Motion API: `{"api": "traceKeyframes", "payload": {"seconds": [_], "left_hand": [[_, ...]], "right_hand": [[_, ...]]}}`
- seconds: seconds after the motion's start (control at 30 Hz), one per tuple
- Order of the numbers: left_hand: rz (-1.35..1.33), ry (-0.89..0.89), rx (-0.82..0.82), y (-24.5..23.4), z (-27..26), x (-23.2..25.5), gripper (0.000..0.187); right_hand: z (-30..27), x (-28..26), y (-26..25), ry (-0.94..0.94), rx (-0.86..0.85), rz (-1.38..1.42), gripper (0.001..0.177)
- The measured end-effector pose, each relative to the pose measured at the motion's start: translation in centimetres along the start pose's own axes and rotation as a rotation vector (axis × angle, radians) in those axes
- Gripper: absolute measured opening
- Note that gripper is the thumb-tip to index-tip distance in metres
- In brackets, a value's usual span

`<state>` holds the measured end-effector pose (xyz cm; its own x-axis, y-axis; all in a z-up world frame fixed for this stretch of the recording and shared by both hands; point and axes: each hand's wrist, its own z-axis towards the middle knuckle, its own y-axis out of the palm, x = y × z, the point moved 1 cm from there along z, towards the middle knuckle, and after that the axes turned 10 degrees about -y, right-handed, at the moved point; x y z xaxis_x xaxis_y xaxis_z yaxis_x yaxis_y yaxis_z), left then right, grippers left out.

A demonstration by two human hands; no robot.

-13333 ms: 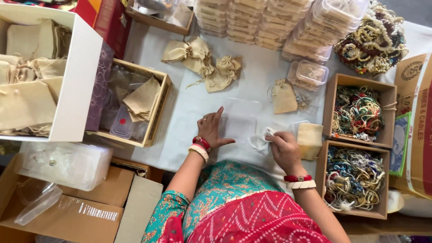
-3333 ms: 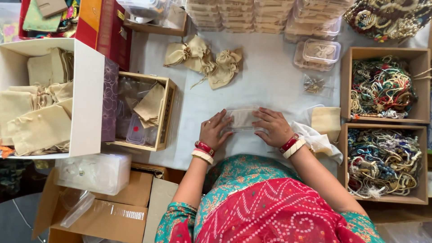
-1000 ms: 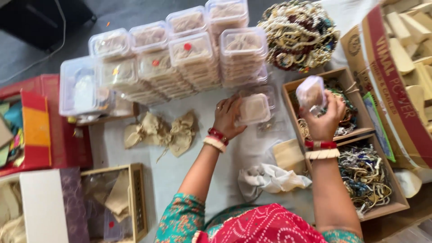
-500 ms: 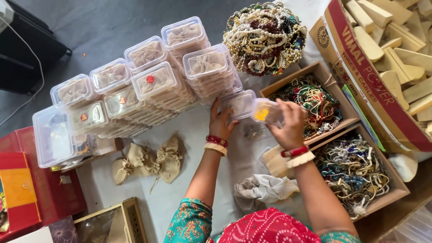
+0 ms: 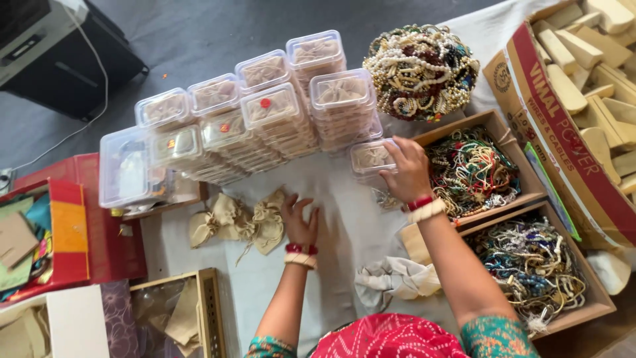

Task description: The person places small cloth pouches into clear plastic containers, closes the lids, and stacks them on the table. They also wipe the containers with a white cloth and move them into a cardboard box.

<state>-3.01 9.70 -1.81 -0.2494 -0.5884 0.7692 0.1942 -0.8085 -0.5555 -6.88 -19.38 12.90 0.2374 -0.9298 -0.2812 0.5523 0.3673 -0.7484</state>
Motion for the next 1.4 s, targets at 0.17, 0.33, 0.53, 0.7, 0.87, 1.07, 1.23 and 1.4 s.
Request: {"api": "traceKeyframes", "payload": {"seconds": [0.17,0.33,0.53,0.7,0.87,1.07,1.23,1.4], "left_hand": [[0.323,-0.124,0.134,-5.4,-2.3,-3.7,0.046],[0.606,-0.442,0.021,-8.4,-1.9,-5.3,0.057],[0.607,-0.213,0.031,-7.7,-5.4,-6.6,0.043],[0.323,0.003,-0.462,-11.1,-12.5,1.0,0.025],[0.145,0.078,-0.441,-11.9,-19.6,0.5,0.019],[-0.315,-0.442,-0.27,-11.0,-20.6,-1.9,0.015],[-0.781,-0.543,-0.217,-9.5,-20.0,-3.4,0.016],[-0.824,-0.477,-0.131,-11.2,-18.6,-0.6,0.018]], "right_hand": [[-9.0,-5.3,1.7,-0.06,0.175,0.165,0.021],[-16.4,-12.5,2.6,-0.174,-0.121,0.455,0.011],[-18.0,-15.8,2.3,-0.302,-0.286,0.641,0.011],[-19.3,-15.1,4.9,0.041,-0.307,0.579,0.016],[-21.5,-14.9,7.7,0.132,-0.481,0.597,0.046],[-20.7,-16.1,6.2,0.107,-0.584,0.824,0.056],[-19.5,-16.1,6.0,0.074,-0.628,0.954,0.06],[-17.0,-15.3,5.9,0.074,-0.338,0.648,0.029]]}}
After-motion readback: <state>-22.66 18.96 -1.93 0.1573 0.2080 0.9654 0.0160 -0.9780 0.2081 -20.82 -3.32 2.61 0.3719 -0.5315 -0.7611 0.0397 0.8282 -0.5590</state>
